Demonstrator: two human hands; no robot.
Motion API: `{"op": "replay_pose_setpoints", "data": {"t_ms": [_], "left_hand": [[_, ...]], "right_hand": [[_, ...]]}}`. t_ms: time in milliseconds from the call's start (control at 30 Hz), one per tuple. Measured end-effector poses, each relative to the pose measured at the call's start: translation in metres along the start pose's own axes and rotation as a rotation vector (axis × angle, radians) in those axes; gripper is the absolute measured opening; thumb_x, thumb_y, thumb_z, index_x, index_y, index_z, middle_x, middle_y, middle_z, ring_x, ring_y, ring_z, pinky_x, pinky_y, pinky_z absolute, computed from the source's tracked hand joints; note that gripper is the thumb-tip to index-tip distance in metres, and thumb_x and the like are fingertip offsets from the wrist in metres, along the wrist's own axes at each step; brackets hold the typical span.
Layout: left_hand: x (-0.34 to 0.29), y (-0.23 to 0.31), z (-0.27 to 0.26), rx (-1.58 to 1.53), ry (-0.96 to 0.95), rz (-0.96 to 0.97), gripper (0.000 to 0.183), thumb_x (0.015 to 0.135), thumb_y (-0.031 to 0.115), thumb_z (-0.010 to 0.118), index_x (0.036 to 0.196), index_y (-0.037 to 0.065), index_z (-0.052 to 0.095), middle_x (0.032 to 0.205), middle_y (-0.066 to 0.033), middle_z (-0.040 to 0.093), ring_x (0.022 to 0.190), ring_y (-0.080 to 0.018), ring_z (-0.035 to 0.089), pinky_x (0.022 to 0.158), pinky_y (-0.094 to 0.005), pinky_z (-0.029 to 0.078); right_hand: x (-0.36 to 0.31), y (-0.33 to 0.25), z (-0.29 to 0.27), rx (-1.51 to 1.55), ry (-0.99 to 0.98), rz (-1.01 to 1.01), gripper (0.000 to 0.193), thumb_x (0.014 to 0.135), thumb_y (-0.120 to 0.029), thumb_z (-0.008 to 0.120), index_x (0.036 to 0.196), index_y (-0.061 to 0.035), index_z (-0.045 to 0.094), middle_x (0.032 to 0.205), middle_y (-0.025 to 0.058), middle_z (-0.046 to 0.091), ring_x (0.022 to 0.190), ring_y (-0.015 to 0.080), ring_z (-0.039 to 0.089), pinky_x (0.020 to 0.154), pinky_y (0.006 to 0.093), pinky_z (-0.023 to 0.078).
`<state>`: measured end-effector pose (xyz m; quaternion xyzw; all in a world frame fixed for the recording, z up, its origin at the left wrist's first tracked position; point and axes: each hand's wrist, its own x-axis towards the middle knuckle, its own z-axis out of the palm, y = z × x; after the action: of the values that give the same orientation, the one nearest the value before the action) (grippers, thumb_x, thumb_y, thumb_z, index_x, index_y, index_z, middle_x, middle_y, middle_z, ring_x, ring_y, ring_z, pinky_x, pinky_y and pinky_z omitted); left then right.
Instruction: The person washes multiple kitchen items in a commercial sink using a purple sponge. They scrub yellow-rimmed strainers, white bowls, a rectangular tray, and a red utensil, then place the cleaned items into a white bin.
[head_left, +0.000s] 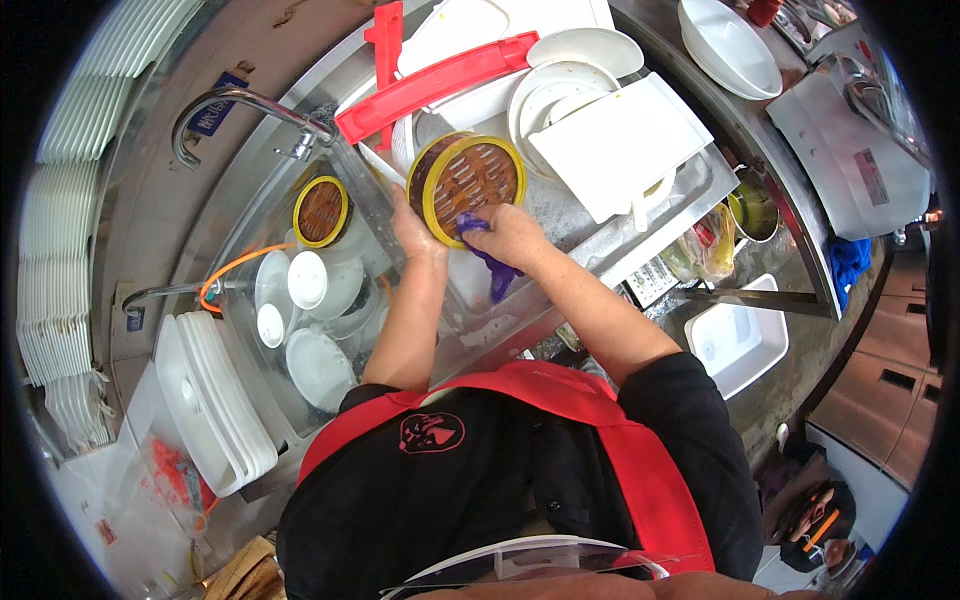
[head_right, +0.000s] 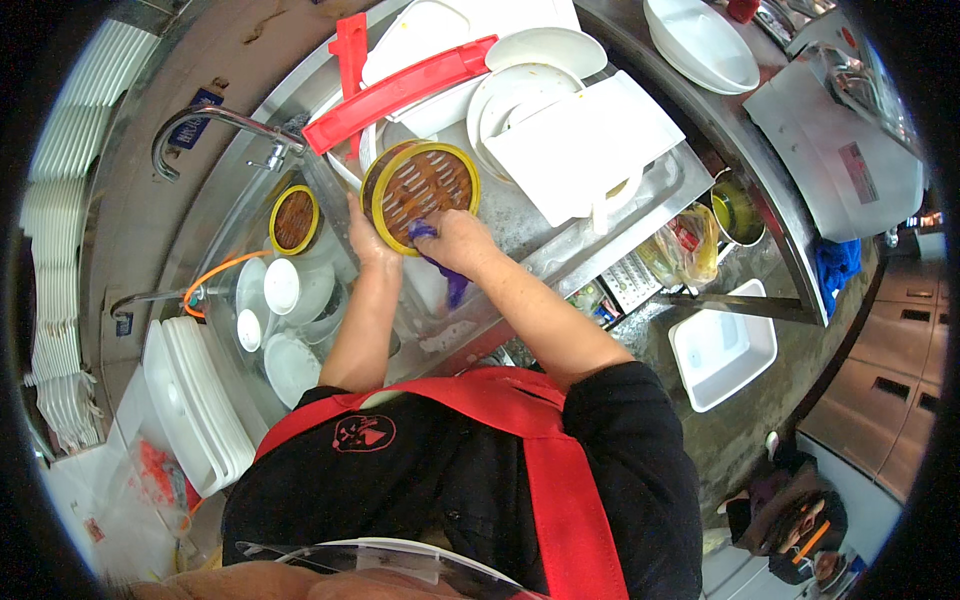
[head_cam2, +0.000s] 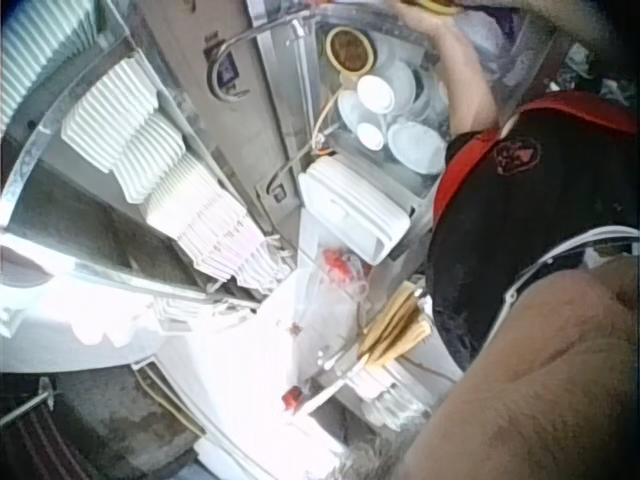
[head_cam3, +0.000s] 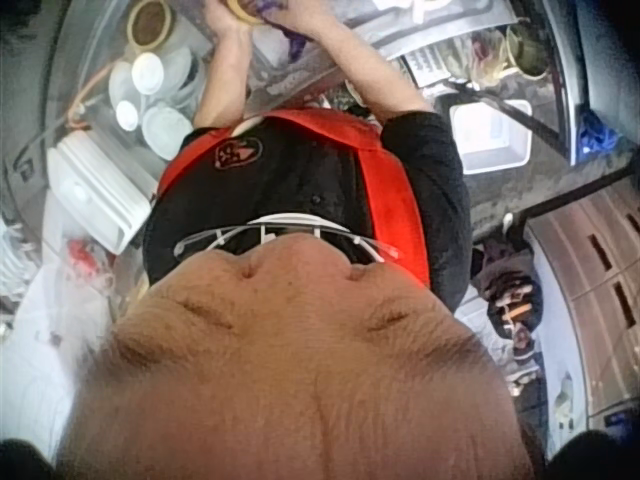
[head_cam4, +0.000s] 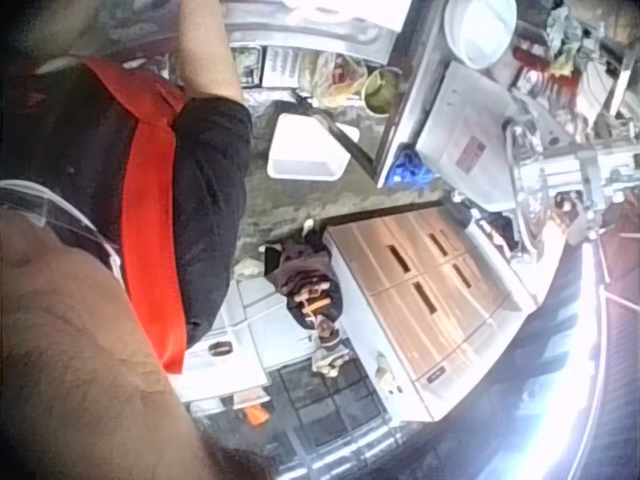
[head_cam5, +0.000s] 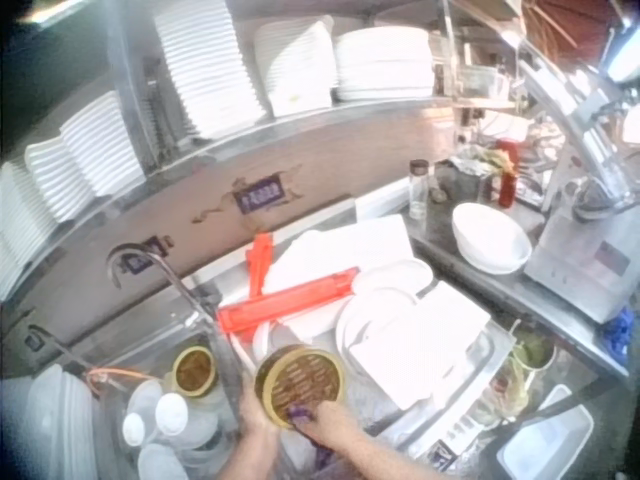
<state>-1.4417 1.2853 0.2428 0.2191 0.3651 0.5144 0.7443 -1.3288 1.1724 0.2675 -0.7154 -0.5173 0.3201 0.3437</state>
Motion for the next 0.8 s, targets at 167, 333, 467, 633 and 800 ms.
{"op": "replay_pose_setpoints", "data": {"t_ms": [167, 333, 467, 633, 800], "left_hand": [[-0.007, -0.001, 0.003, 0.105, 0.076, 0.08, 0.045, 0.1, 0.038, 0.04, 0.117, -0.002, 0.053, 0.114, -0.011, 0.06, 0.101, -0.0238, 0.06, 0.088, -0.038, 0.05], [-0.007, -0.006, -0.006, 0.294, 0.178, 0.151, 0.054, 0.097, 0.044, 0.047, 0.114, -0.006, 0.053, 0.11, -0.0111, 0.061, 0.099, -0.0201, 0.059, 0.088, -0.0342, 0.048], [0.014, -0.001, -0.023, 0.286, 0.073, 0.005, 0.059, 0.093, 0.045, 0.054, 0.124, -0.005, 0.049, 0.123, -0.0117, 0.056, 0.11, -0.0219, 0.056, 0.097, -0.0369, 0.043], [0.026, -0.018, -0.039, 0.097, -0.05, -0.356, 0.06, 0.089, 0.044, 0.059, 0.136, 0.01, 0.043, 0.138, -0.0062, 0.047, 0.126, -0.0267, 0.045, 0.105, -0.0458, 0.036], [0.029, -0.035, -0.042, 0.052, -0.044, -0.339, 0.056, 0.092, 0.045, 0.055, 0.133, 0.008, 0.043, 0.134, -0.0092, 0.049, 0.121, -0.0271, 0.049, 0.104, -0.0459, 0.037]], "right_hand": [[0.013, 0.026, 0.007, -0.373, 0.176, 0.041, 0.028, 0.082, -0.025, 0.06, 0.1, -0.0033, 0.059, 0.092, 0.0202, 0.066, 0.083, 0.0371, 0.066, 0.075, 0.0447, 0.053], [0.035, 0.067, 0.027, -0.388, 0.236, 0.261, 0.025, 0.086, -0.024, 0.056, 0.103, -0.0059, 0.053, 0.092, 0.0196, 0.065, 0.084, 0.0386, 0.065, 0.075, 0.0472, 0.052], [0.035, 0.109, 0.04, -0.521, 0.229, 0.376, 0.025, 0.09, -0.019, 0.05, 0.111, -0.0058, 0.052, 0.116, 0.0241, 0.058, 0.106, 0.0351, 0.06, 0.082, 0.0486, 0.05], [0.035, 0.131, 0.058, -0.638, -0.431, 0.236, 0.037, 0.085, -0.007, 0.051, 0.121, -0.0026, 0.055, 0.121, 0.0218, 0.058, 0.11, 0.0331, 0.059, 0.088, 0.0426, 0.048], [0.022, 0.087, 0.01, 0.161, 0.046, 0.232, 0.036, 0.078, -0.023, 0.066, 0.111, -0.0068, 0.064, 0.102, 0.0217, 0.065, 0.098, 0.036, 0.062, 0.086, 0.0408, 0.048]]}}
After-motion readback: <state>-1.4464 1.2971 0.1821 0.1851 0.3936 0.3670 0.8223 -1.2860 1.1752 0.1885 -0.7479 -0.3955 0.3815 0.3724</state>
